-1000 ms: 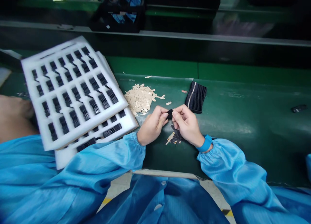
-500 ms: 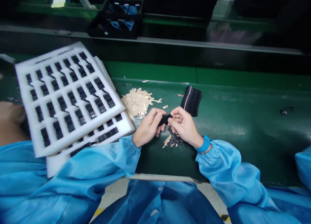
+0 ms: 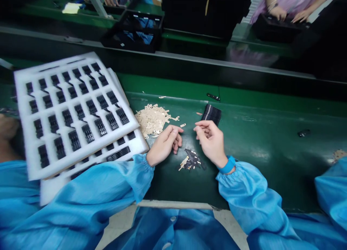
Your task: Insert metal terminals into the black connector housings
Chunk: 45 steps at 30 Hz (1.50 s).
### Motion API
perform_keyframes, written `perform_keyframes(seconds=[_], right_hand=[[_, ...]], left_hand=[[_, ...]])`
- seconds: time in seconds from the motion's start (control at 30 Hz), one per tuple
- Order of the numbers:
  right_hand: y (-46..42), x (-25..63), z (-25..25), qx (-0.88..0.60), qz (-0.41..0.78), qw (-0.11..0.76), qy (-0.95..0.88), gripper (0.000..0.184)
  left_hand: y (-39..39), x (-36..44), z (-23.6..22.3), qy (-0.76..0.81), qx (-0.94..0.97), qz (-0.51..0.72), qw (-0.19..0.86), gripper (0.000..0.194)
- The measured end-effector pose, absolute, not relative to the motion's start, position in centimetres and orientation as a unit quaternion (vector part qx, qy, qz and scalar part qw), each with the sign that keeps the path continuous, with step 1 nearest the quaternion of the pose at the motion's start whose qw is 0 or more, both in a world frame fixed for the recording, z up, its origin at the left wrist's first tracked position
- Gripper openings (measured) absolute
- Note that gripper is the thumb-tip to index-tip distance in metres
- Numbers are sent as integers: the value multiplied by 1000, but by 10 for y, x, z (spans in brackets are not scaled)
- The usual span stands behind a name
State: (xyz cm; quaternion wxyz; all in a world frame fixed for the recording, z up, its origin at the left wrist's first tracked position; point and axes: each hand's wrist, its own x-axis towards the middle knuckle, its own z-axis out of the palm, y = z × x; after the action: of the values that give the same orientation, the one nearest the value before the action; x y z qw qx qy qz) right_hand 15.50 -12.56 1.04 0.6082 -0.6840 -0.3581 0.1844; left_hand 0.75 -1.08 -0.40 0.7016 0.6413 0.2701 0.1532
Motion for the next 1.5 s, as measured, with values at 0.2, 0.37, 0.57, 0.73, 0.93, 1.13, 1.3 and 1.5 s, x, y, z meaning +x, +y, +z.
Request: perform_keyframes(seconds=[0.2,0.37,0.57,0.73,0.93,1.13,1.3,1.5], right_hand=[[-148,204,32,-767,71,274,-576,18],[-158,212,26,-780,33,142,-609,10],[-159,214,23,-790,2,144,-595,13],[-154,212,20,-777,12,156,-610,13],[-149,199,21,-764,3,251,-595,21],[-146,189,23,-780,-11,290,-554,22],[-146,190,16,-797,-44,244,-551,17],[-149,192,17,-804,-26,213,-554,6]], left_hand=[[-10,9,-3,274,633,151,708,28],[-11,9,-1,276,632,146,709,25],[-11,9,0,273,639,141,705,25],[-11,9,-1,268,643,144,702,25],[-11,9,-2,265,639,143,708,26],[-11,10,-2,264,648,153,698,23],[-12,9,-3,260,648,155,699,22],[-12,9,-5,260,650,150,698,24]])
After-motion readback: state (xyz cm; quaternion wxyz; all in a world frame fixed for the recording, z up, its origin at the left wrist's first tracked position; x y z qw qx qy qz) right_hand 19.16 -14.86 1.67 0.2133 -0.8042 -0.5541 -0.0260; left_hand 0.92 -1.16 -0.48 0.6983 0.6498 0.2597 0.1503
